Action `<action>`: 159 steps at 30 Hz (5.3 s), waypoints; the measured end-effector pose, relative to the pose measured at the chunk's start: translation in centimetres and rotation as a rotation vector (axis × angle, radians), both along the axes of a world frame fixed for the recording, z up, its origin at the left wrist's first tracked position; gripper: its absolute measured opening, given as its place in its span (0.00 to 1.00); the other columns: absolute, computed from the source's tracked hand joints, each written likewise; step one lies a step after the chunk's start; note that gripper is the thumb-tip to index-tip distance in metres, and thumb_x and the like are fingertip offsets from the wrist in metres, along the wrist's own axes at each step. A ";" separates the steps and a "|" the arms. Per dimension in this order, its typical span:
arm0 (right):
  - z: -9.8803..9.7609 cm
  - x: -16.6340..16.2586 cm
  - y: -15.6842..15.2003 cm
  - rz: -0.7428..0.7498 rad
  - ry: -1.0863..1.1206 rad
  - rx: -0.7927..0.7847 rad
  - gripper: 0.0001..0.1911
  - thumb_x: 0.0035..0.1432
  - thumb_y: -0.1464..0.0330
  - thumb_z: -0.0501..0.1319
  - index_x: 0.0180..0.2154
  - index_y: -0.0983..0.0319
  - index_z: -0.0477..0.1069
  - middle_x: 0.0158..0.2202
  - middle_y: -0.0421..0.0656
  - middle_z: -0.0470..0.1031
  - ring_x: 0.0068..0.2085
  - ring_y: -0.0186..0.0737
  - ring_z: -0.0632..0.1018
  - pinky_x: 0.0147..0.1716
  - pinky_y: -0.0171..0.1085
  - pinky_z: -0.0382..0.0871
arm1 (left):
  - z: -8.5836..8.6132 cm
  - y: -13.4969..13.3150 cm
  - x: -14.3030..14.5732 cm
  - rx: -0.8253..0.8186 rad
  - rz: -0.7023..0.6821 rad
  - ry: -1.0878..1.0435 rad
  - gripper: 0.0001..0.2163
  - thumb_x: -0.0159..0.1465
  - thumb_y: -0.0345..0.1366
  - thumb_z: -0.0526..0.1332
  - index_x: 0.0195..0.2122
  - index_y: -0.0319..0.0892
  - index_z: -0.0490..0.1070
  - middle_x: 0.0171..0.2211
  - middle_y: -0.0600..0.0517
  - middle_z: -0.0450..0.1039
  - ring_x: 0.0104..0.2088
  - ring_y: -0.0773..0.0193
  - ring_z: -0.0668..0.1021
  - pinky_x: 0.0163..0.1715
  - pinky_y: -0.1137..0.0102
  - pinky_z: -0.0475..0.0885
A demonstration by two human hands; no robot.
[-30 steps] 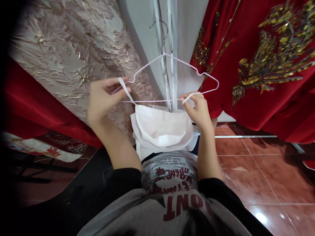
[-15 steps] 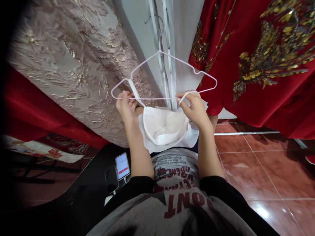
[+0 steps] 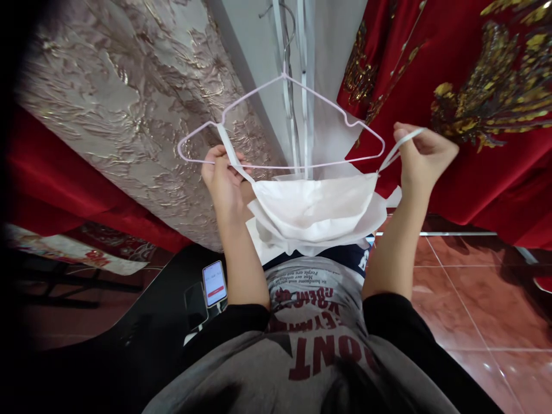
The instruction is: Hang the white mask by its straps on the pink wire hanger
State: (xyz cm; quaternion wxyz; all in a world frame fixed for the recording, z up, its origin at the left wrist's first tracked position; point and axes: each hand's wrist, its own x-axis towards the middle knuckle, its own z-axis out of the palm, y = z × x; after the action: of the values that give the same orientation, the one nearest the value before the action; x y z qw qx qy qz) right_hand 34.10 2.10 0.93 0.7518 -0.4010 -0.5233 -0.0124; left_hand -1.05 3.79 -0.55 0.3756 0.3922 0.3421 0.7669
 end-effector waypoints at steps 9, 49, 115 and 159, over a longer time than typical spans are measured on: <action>7.6 -4.2 0.8 0.253 -0.411 -0.402 0.19 0.45 0.53 0.82 0.29 0.52 0.76 0.31 0.46 0.81 0.35 0.48 0.80 0.43 0.56 0.79 | -0.7 0.3 0.1 -0.024 -0.024 -0.047 0.05 0.68 0.39 0.68 0.40 0.46 0.73 0.30 0.53 0.79 0.31 0.64 0.84 0.31 0.73 0.78; -2.1 -13.3 -2.0 0.288 -0.749 -0.375 0.14 0.68 0.59 0.61 0.53 0.53 0.77 0.45 0.43 0.84 0.48 0.53 0.80 0.59 0.53 0.62 | 2.3 -0.8 -7.4 0.239 0.127 -0.019 0.12 0.78 0.44 0.51 0.46 0.54 0.74 0.54 0.54 0.84 0.72 0.58 0.71 0.64 0.57 0.71; -1.6 -10.5 -2.0 0.225 -0.446 -0.167 0.15 0.65 0.56 0.69 0.50 0.54 0.84 0.38 0.42 0.83 0.41 0.45 0.83 0.50 0.50 0.77 | -0.1 -2.8 -7.5 0.311 0.297 0.174 0.15 0.66 0.39 0.71 0.52 0.51 0.72 0.54 0.53 0.84 0.62 0.51 0.82 0.60 0.55 0.81; 3.8 -3.7 0.1 0.183 -0.319 -0.170 0.10 0.58 0.60 0.75 0.36 0.56 0.79 0.37 0.49 0.83 0.37 0.48 0.81 0.40 0.51 0.76 | -1.2 -0.5 0.0 0.025 -0.097 -0.036 0.04 0.71 0.35 0.65 0.41 0.47 0.69 0.25 0.55 0.76 0.36 0.58 0.86 0.49 0.62 0.79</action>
State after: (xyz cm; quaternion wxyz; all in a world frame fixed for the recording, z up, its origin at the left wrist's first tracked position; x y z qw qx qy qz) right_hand 30.35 2.21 4.74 0.6206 -0.4067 -0.6694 0.0371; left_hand -1.09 3.26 -1.79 0.4135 0.3994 0.3062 0.7588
